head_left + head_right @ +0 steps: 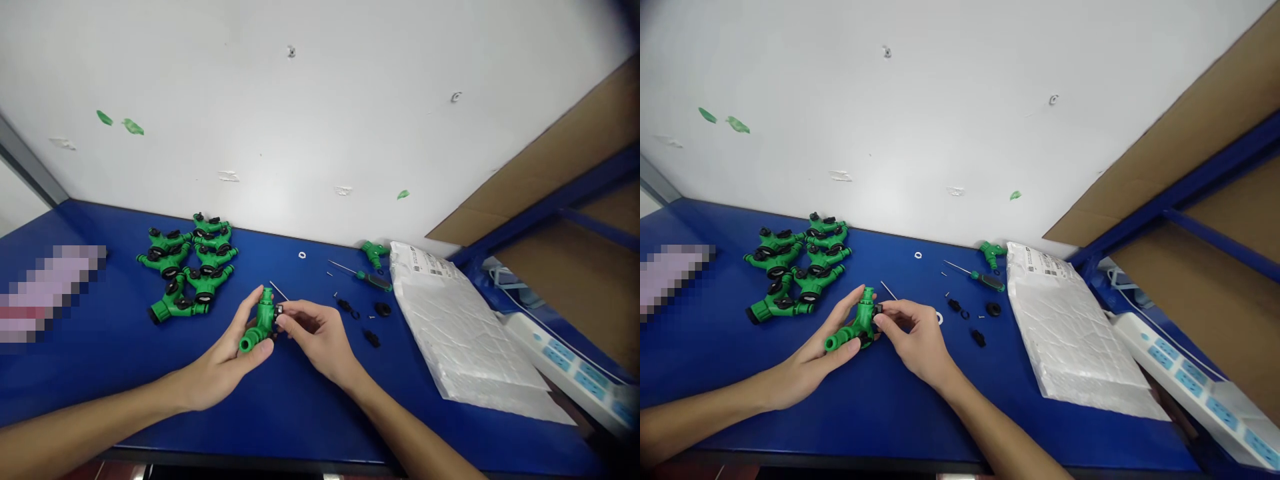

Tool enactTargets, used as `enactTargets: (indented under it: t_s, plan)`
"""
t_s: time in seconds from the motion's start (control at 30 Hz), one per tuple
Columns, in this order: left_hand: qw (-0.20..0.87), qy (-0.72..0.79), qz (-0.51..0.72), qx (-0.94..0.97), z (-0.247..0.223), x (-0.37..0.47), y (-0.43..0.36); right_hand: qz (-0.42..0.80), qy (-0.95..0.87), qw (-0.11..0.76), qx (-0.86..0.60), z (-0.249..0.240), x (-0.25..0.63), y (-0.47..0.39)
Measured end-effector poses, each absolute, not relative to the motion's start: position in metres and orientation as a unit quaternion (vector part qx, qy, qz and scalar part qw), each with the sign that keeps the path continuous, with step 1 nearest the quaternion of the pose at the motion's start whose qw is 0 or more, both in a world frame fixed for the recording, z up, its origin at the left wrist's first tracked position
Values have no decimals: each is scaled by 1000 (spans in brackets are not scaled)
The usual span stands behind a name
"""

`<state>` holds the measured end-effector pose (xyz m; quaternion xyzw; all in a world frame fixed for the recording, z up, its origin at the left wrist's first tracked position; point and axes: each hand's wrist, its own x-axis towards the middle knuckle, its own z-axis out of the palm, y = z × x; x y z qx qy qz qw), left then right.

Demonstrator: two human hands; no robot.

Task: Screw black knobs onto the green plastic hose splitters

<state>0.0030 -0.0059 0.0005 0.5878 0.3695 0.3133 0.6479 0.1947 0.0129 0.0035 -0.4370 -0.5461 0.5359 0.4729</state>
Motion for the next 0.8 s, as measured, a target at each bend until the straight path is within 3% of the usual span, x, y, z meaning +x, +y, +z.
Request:
enactTargets:
  t_s: [0.43, 0.6, 0.8]
  plan:
    - [627, 376, 331, 597, 3, 4, -5, 605, -438, 484, -456, 8, 196, 12]
    - [690, 351, 340, 534, 4, 4, -5, 492, -571, 484, -444, 8, 196, 7]
    - [764, 305, 347, 451, 2, 4, -4, 265, -744, 464, -402, 9, 202, 7]
